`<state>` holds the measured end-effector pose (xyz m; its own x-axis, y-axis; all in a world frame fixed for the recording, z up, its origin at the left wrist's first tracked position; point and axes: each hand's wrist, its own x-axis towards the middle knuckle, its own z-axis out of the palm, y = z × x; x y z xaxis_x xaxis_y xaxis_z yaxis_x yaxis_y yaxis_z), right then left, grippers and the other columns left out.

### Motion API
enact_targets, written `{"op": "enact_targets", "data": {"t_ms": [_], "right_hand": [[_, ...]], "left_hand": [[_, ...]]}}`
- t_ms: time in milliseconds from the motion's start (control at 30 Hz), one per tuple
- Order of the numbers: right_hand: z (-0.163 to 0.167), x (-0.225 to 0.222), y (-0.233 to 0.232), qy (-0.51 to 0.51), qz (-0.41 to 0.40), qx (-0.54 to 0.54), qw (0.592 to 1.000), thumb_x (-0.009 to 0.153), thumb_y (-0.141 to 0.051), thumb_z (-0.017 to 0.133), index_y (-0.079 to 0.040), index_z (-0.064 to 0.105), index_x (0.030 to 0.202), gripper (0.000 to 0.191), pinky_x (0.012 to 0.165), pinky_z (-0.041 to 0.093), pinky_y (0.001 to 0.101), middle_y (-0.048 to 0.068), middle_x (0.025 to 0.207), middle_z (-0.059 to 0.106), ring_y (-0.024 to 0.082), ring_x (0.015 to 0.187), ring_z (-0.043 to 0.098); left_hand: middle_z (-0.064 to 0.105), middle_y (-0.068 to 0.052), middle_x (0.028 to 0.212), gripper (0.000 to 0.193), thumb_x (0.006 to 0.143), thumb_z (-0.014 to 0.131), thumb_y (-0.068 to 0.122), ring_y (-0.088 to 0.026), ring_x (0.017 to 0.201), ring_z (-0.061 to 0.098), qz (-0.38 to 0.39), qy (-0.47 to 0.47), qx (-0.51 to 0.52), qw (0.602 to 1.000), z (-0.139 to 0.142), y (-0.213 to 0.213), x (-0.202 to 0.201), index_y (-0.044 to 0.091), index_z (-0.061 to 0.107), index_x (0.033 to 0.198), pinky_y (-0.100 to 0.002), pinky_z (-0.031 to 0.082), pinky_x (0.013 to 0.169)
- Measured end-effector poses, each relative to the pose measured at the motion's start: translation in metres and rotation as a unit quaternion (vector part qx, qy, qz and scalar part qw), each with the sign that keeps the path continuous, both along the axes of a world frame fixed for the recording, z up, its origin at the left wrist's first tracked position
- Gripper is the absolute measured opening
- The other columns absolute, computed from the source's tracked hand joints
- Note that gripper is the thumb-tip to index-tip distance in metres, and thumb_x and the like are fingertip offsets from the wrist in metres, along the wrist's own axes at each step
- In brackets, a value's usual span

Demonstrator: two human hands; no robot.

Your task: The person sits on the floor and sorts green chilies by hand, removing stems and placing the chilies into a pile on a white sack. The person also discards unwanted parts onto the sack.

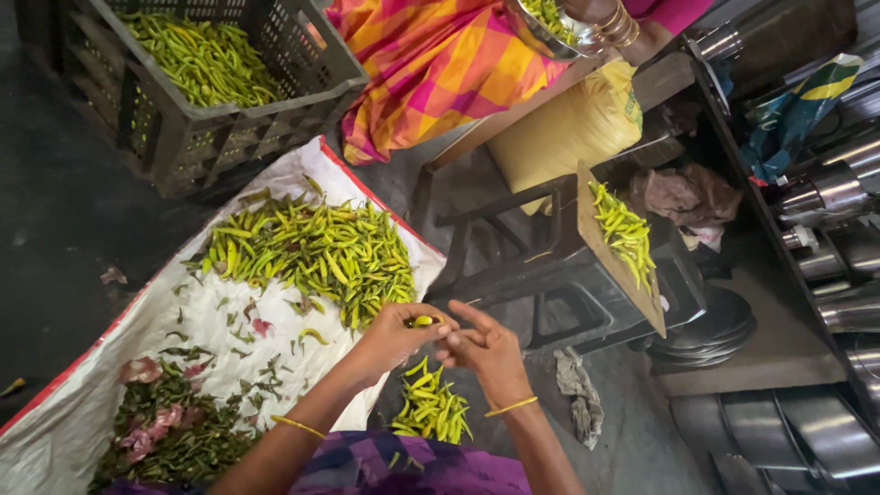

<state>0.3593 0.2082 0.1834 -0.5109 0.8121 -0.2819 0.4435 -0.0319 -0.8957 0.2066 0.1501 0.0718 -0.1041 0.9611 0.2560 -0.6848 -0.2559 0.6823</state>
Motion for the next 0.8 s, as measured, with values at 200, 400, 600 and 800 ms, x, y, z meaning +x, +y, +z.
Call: {"op": "enact_targets", "data": {"t_ms": [200,400,600,800], "right_hand": [[-0.004,-0.002,-0.008,-0.147,-0.013,0.158,0.976,0.094,-0.012,0.072,0.002,0.069,0.086,0.016,0.052,0.050,0.0279,0.010,0.071,0.070,0.011,0.058,0.062],[-0.010,-0.016,-0.029,-0.112,0.051,0.398,0.909,0.090,-0.010,0.073,-0.002,0.065,0.082,0.014,0.052,0.048,0.0278,0.004,0.065,0.064,0.010,0.055,0.059],[-0.019,-0.034,-0.026,-0.102,0.089,0.400,0.907,0.090,-0.010,0.073,-0.003,0.066,0.084,0.012,0.049,0.049,0.0272,0.004,0.062,0.066,0.011,0.051,0.062],[-0.025,-0.048,-0.030,-0.111,0.105,0.441,0.885,0.095,-0.009,0.069,-0.003,0.070,0.094,0.006,0.048,0.052,0.0275,0.005,0.062,0.068,0.012,0.050,0.065]], "left_hand": [[0.057,0.002,0.063,0.017,0.094,0.074,0.021,-0.002,0.049,0.038,0.043,0.034,-0.110,0.992,0.000,0.001,0.009,0.006,0.083,0.096,-0.021,0.025,0.041],[0.053,0.007,0.064,0.018,0.098,0.065,0.026,-0.001,0.047,0.036,-0.082,-0.205,-0.139,0.965,0.007,-0.004,0.008,0.010,0.070,0.092,-0.019,0.021,0.038],[0.050,0.007,0.063,0.015,0.099,0.065,0.023,-0.001,0.047,0.038,-0.057,-0.252,-0.153,0.954,-0.011,0.008,0.002,0.010,0.070,0.094,-0.020,0.024,0.039],[0.052,0.006,0.064,0.018,0.099,0.064,0.027,-0.004,0.047,0.038,-0.002,-0.211,-0.181,0.961,-0.021,0.008,-0.008,0.011,0.069,0.092,-0.020,0.025,0.040]]}}
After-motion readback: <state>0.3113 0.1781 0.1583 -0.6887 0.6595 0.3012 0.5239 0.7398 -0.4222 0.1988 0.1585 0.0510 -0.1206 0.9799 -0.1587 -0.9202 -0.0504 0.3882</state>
